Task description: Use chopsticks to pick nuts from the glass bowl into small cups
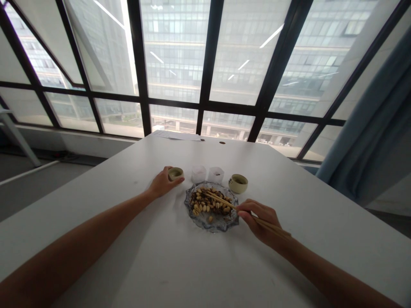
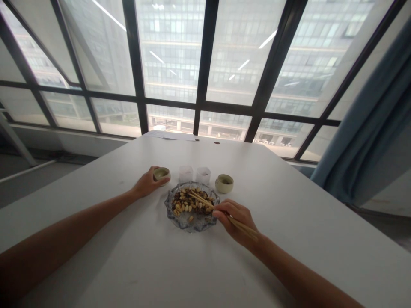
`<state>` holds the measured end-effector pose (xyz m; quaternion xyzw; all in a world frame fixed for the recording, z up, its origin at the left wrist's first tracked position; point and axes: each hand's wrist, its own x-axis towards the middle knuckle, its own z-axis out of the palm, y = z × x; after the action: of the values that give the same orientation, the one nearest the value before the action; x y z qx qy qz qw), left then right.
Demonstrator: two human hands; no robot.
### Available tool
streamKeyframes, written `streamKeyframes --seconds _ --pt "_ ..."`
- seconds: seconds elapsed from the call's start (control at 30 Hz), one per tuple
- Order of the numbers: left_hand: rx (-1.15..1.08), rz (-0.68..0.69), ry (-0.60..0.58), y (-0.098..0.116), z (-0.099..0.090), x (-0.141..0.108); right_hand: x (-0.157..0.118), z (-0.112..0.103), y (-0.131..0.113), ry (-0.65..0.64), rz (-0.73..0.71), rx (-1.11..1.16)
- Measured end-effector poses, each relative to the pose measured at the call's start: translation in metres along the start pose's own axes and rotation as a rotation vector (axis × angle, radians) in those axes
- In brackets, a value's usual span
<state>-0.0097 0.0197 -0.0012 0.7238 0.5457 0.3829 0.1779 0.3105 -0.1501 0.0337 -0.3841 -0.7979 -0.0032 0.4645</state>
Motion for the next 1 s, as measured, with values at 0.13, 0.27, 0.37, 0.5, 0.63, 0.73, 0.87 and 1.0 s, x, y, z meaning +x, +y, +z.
streamKeyframes --seconds 0.13,0.27,0.37,0.5,0.63,0.73,0.87,1.0 --pt "0.006 0.000 0.008 0.000 0.000 0.000 0.002 0.001 -0.001 0.036 0.045 -0.002" --pt "-0.001 0.000 0.002 0.000 0.000 0.000 0.003 0.001 -0.003 0.053 0.078 0.014" --pt "-0.002 -0.003 -0.001 0.001 0.000 0.000 0.003 0.002 -0.004 0.070 0.084 0.017" --pt "0.001 -0.005 -0.010 0.002 -0.001 -0.001 0.002 0.002 -0.005 0.075 0.007 0.023" --pt "0.006 -0.012 -0.011 0.002 -0.001 -0.001 0.001 0.001 -0.009 0.114 -0.053 0.025" --pt "0.002 -0.013 -0.014 0.002 -0.001 -0.001 -0.001 0.000 -0.010 0.101 0.011 0.030" --pt "-0.007 -0.005 -0.019 0.003 -0.001 -0.001 -0.002 0.003 -0.003 0.077 0.200 0.047" --pt "0.005 -0.018 -0.019 0.003 -0.002 -0.001 -0.004 0.006 0.004 0.061 0.325 0.151"
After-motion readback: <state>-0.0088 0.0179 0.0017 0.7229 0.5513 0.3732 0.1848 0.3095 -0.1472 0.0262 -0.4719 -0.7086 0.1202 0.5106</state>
